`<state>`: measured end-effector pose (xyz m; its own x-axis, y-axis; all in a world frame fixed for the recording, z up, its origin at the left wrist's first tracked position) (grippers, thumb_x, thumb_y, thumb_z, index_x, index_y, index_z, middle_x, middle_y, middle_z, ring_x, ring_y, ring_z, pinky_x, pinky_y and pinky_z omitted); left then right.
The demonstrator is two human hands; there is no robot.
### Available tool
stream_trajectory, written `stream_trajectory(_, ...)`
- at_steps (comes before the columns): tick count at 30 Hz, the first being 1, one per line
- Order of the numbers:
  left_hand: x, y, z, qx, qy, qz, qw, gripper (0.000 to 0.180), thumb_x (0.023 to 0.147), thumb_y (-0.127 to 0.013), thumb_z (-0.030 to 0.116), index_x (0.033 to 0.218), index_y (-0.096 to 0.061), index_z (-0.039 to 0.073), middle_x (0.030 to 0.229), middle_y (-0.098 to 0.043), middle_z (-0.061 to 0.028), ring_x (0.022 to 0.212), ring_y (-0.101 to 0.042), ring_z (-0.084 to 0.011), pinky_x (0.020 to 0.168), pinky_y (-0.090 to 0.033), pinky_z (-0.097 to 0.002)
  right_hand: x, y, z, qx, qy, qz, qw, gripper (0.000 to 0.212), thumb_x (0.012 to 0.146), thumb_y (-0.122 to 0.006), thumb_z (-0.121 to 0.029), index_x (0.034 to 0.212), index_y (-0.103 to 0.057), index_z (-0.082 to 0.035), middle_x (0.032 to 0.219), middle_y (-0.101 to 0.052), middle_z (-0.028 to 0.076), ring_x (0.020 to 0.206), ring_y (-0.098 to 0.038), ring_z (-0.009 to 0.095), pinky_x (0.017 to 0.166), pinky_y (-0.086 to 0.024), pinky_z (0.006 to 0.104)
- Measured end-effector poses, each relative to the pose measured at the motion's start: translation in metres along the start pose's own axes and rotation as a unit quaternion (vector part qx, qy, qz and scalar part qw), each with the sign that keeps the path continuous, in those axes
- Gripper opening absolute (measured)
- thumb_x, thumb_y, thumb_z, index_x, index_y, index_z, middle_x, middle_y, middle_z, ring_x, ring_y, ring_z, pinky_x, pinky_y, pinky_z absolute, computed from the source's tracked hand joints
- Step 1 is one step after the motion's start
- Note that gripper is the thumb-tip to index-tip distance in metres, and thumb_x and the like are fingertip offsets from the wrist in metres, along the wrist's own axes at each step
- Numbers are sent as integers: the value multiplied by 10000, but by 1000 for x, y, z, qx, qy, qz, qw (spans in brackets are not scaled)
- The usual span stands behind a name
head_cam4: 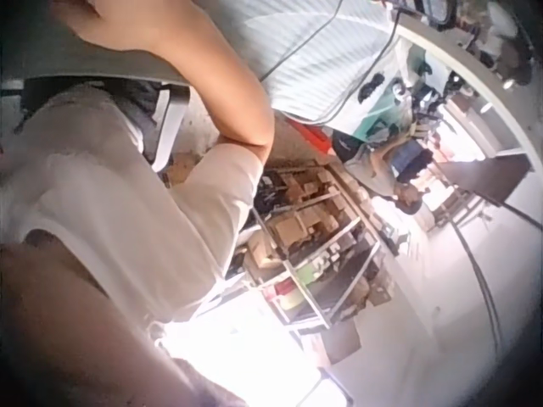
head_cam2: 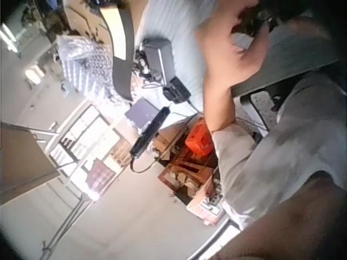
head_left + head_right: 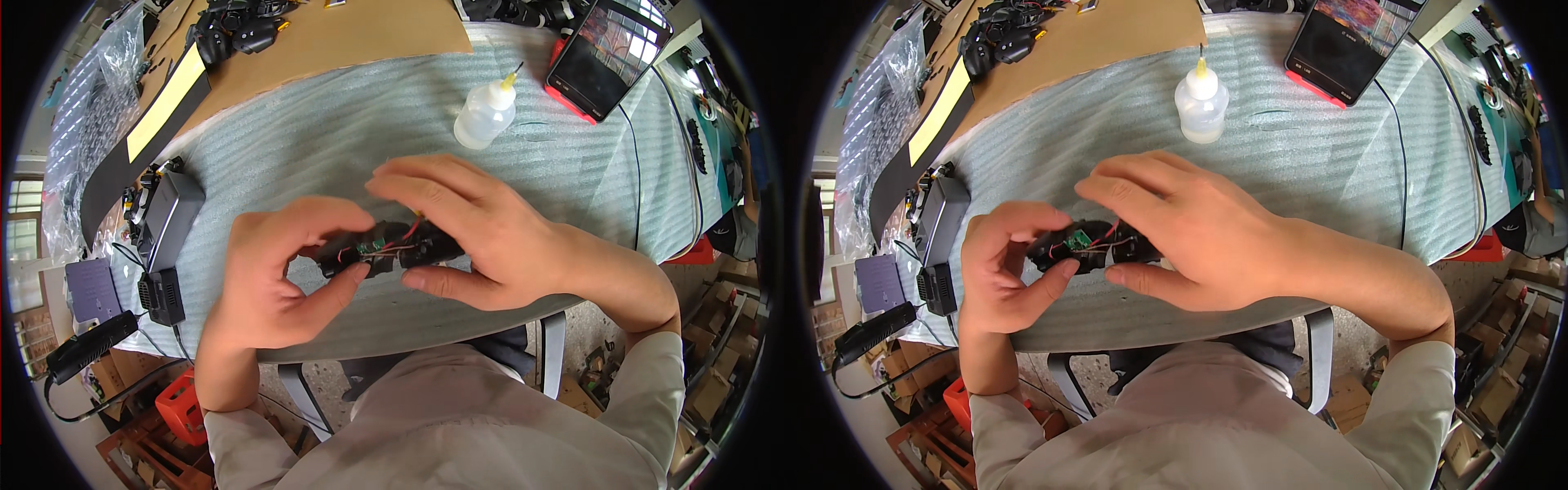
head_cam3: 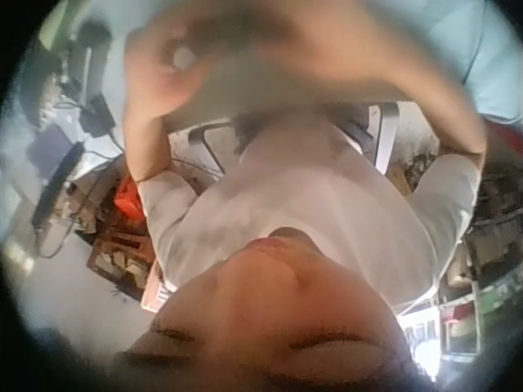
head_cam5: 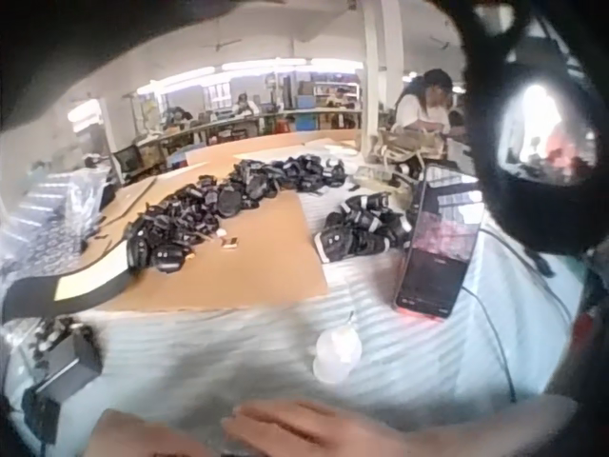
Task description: The person assembles a mouse by inserting a circuit board and a battery into a mouse casing, then applies glue from a bottle to seal the casing.
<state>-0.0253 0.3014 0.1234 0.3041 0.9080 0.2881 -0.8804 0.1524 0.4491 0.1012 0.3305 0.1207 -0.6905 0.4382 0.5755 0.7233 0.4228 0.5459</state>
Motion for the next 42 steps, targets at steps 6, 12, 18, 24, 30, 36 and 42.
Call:
stream_trajectory(6, -3, -6, 21, 83, -61, -51, 993, 406, 677, -738, -108, 1064, -633, -47, 884, -694, -113, 727, -674, -137, 652, -518, -226, -3, -8, 11, 136, -56, -87, 985, 264, 743, -793, -105, 905, -599, -27, 823, -620, 104, 750, -607, 305, 635, -478, 403)
stream_trajectory(12, -5, -1, 5, 48, 23, -54, 997, 415, 676, -721, -117, 1073, -620, -46, 886, -689, -112, 770, -673, -133, 651, -515, -243, -2, -3, 19, 171, -93, -102, 975, 279, 702, -848, -29, 892, -643, -45, 826, -628, 42, 683, -568, 139, 576, -432, 258)
stream_trajectory(18, 0, -4, -5, 5, 79, -19, 997, 437, 725, -676, -135, 1145, -615, -32, 925, -670, -102, 766, -664, -116, 625, -545, -233, -6, 10, 28, 256, -167, -21, 952, 247, 745, -816, 28, 895, -629, -32, 826, -639, 15, 694, -574, 65, 562, -426, 220)
stream_trajectory(24, -7, -13, -25, -188, 184, 0, 965, 498, 799, -630, -164, 1270, -560, -17, 956, -671, -82, 812, -672, -106, 687, -588, -235, -11, 16, 39, 363, -266, 11, 893, 324, 739, -805, 92, 1008, -644, 9, 941, -648, 62, 859, -602, 105, 756, -493, 235)
stream_trajectory(30, -9, -22, -25, -294, 192, -28, 936, 602, 787, -660, -173, 1345, -488, -25, 967, -672, -92, 933, -671, -135, 761, -598, -252, -7, 13, 33, 493, -242, 20, 836, 348, 732, -782, 130, 1040, -646, 42, 1069, -649, 134, 937, -636, 180, 819, -538, 280)
stream_trajectory(36, -9, -30, -21, -279, 166, -50, 944, 675, 750, -705, -170, 1368, -476, -26, 1089, -670, -121, 1024, -666, -170, 815, -608, -286, -7, 8, 25, 456, -239, -1, 857, 373, 730, -783, 147, 1061, -635, 60, 1146, -633, 170, 1002, -661, 210, 821, -598, 298)
stream_trajectory(42, -8, -34, -17, -286, 144, -66, 945, 694, 745, -726, -154, 1379, -476, -22, 1188, -655, -143, 1085, -661, -200, 872, -606, -332, -12, 16, 24, 447, -247, 86, 856, 390, 683, -810, 169, 1019, -640, 65, 1073, -671, 151, 958, -702, 208, 776, -624, 300)
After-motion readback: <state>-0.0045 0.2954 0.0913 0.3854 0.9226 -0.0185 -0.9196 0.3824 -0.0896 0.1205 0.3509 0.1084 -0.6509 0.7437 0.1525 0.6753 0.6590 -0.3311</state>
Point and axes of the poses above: each hand's wrist, its own x-axis towards the middle knuckle, its own y-axis out of the back of the hand, z = x × y, the point moved 10 cm from there along x, towards the middle knuckle
